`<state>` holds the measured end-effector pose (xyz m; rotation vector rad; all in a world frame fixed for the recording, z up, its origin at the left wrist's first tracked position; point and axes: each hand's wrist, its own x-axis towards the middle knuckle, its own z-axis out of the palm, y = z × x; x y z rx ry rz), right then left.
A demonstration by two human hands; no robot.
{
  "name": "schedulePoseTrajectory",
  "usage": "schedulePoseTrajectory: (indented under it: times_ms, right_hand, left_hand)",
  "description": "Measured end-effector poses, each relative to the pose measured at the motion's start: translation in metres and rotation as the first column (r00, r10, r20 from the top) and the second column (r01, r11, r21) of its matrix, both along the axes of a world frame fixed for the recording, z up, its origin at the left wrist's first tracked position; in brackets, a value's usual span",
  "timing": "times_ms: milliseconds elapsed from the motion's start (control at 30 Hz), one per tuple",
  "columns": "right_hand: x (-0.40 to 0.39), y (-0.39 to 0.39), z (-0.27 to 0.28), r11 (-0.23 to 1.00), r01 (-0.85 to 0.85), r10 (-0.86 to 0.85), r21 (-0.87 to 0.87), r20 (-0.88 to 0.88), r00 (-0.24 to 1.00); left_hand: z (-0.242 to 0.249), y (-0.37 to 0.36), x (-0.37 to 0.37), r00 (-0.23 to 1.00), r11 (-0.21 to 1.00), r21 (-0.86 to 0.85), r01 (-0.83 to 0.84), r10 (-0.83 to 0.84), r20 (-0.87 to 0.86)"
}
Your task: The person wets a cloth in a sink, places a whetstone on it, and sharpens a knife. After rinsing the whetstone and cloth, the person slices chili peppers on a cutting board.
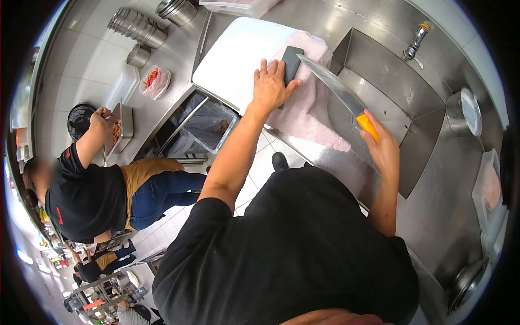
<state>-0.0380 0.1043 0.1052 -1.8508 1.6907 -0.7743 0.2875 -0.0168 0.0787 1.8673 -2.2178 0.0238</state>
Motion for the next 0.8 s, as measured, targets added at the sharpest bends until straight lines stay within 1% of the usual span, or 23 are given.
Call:
schedulePoseTrajectory:
  times_ms: [67, 100, 167, 200, 300, 333, 400, 500, 600, 700, 733, 800]
  right_hand:
    - [0.008, -0.007, -0.001, 0.996, -0.043, 0.036, -0.084, -0.081, 0.996]
    - [0.011, -0.009, -0.001, 0.990, -0.066, 0.051, -0.124, -0.122, 0.991]
    - [0.019, -0.012, 0.006, 0.995, -0.074, 0.060, -0.064, -0.199, 0.978]
    - [0.023, -0.014, 0.010, 0.996, -0.077, 0.067, -0.036, -0.237, 0.969]
    - [0.029, -0.018, 0.010, 0.997, -0.080, 0.077, 0.001, -0.278, 0.957]
    - [0.031, -0.019, 0.011, 0.997, -0.071, 0.075, 0.023, -0.285, 0.956]
    - [0.032, -0.021, 0.013, 0.996, -0.051, 0.069, 0.067, -0.303, 0.951]
    - [0.030, -0.028, 0.000, 0.996, -0.072, 0.051, -0.044, -0.357, 0.933]
    - [0.035, -0.025, -0.003, 0.997, -0.027, 0.001, -0.070, -0.341, 0.940]
    - [0.044, 0.004, -0.004, 0.985, -0.018, -0.028, -0.170, -0.262, 0.965]
    - [0.045, 0.017, -0.002, 0.993, -0.005, -0.030, -0.120, -0.289, 0.957]
    - [0.046, 0.044, 0.001, 1.000, 0.019, -0.023, -0.018, -0.344, 0.939]
  left_hand:
    - [0.007, -0.013, 0.000, 0.999, 0.998, 0.039, -0.039, 0.038, 0.025]
    - [0.008, -0.016, 0.002, 0.999, 0.999, 0.015, -0.045, 0.045, 0.004]
    - [0.009, -0.019, 0.006, 0.998, 0.998, -0.035, -0.061, 0.060, -0.036]
    - [0.014, -0.018, 0.007, 1.000, 1.000, -0.026, 0.005, -0.005, -0.011]
    - [-0.001, -0.021, 0.008, 0.972, 0.972, -0.046, 0.230, -0.232, -0.035]
    - [-0.006, -0.021, 0.008, 0.969, 0.968, -0.042, 0.246, -0.246, -0.014]
    - [-0.001, -0.021, 0.004, 0.974, 0.974, -0.035, 0.225, -0.224, 0.017]
    - [-0.001, -0.020, 0.004, 0.978, 0.977, -0.040, 0.209, -0.208, 0.034]
    - [-0.002, -0.015, 0.009, 0.971, 0.969, -0.060, 0.239, -0.237, 0.041]
    - [0.002, 0.005, 0.018, 0.954, 0.952, -0.052, 0.300, -0.300, 0.021]
    - [0.006, 0.015, 0.021, 0.945, 0.944, -0.047, 0.326, -0.326, 0.011]
    - [0.010, 0.041, 0.023, 0.938, 0.936, -0.064, 0.346, -0.343, 0.053]
